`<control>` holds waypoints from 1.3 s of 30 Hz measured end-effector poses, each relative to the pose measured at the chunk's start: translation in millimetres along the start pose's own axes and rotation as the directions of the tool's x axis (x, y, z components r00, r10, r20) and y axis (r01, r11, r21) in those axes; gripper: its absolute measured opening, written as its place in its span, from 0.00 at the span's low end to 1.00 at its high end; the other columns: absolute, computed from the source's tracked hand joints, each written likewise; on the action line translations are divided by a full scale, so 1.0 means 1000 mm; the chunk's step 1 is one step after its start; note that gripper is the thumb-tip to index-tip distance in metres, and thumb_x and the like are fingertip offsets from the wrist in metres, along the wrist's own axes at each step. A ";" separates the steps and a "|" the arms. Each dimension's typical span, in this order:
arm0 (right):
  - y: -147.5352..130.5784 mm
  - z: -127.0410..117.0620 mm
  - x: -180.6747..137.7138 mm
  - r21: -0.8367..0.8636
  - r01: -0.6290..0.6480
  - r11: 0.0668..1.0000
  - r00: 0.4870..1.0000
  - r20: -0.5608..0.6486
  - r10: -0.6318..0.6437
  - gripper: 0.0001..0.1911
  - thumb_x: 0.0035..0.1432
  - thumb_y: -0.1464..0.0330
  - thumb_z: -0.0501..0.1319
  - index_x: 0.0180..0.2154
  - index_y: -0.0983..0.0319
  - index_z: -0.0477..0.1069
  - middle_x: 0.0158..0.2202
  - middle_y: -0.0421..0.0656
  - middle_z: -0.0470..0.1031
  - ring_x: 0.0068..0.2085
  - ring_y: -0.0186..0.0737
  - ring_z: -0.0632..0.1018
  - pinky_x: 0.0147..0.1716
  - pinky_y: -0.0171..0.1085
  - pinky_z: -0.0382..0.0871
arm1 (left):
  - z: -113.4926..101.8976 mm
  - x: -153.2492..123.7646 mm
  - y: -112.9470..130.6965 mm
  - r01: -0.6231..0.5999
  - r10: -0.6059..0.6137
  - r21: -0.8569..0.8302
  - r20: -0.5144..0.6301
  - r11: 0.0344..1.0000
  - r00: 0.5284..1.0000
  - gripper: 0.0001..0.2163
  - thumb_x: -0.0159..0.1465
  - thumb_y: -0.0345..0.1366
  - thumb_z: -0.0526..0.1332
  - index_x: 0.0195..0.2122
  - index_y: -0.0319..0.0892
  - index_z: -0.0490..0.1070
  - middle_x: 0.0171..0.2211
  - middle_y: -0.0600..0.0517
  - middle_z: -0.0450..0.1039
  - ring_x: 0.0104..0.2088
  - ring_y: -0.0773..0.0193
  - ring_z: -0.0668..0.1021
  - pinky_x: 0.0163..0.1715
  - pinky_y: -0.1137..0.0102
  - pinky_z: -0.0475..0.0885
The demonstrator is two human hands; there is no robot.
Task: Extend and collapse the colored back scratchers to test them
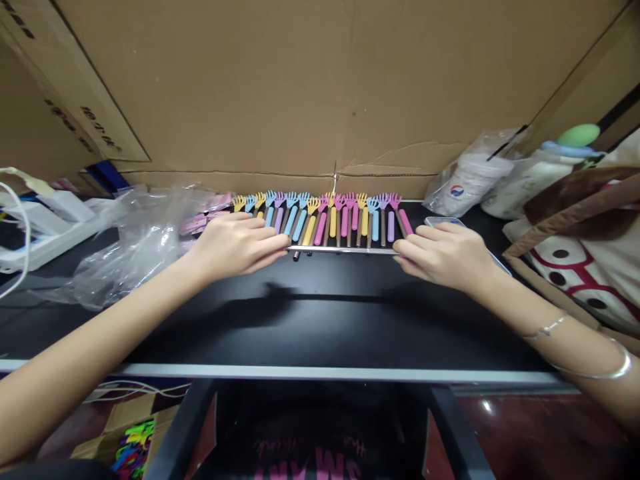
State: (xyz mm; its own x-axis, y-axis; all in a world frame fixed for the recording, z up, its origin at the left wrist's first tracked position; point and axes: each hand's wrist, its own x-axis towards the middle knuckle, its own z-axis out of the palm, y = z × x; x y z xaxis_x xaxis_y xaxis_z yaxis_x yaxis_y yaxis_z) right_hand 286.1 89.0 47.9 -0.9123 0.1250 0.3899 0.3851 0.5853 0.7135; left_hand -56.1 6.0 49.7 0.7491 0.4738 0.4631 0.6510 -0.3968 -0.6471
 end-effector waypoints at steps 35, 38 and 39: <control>0.035 0.024 -0.058 0.078 -0.198 0.977 0.973 0.132 0.187 0.20 0.67 0.59 0.48 0.34 0.61 0.75 0.29 0.42 0.79 0.28 0.34 0.76 0.24 0.32 0.56 | 0.013 -0.073 -0.039 0.088 -0.107 0.099 0.206 0.991 0.973 0.15 0.71 0.37 0.47 0.32 0.45 0.71 0.29 0.57 0.78 0.26 0.68 0.75 0.26 0.72 0.62; 0.025 0.025 -0.049 0.155 -0.204 0.967 0.973 0.142 0.182 0.20 0.67 0.59 0.47 0.35 0.61 0.74 0.30 0.42 0.79 0.28 0.34 0.76 0.24 0.33 0.55 | 0.015 -0.066 -0.034 0.141 -0.144 0.030 0.241 0.990 0.960 0.16 0.70 0.35 0.46 0.32 0.46 0.72 0.27 0.56 0.77 0.26 0.67 0.75 0.25 0.71 0.62; 0.022 0.025 -0.045 0.177 -0.206 0.962 0.973 0.141 0.182 0.20 0.67 0.60 0.46 0.36 0.60 0.74 0.30 0.42 0.79 0.28 0.34 0.76 0.24 0.33 0.54 | 0.015 -0.063 -0.032 0.154 -0.152 0.008 0.238 0.988 0.959 0.16 0.70 0.34 0.46 0.32 0.46 0.72 0.26 0.56 0.76 0.26 0.66 0.75 0.24 0.71 0.61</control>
State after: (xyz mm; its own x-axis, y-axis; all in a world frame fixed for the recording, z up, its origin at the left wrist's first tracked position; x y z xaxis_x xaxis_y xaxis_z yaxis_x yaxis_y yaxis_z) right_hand 331.7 115.8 31.6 -0.8372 0.3410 0.4276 0.5339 0.6793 0.5036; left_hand -125.3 0.8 32.1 0.5907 0.7019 0.3980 0.7576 -0.3127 -0.5729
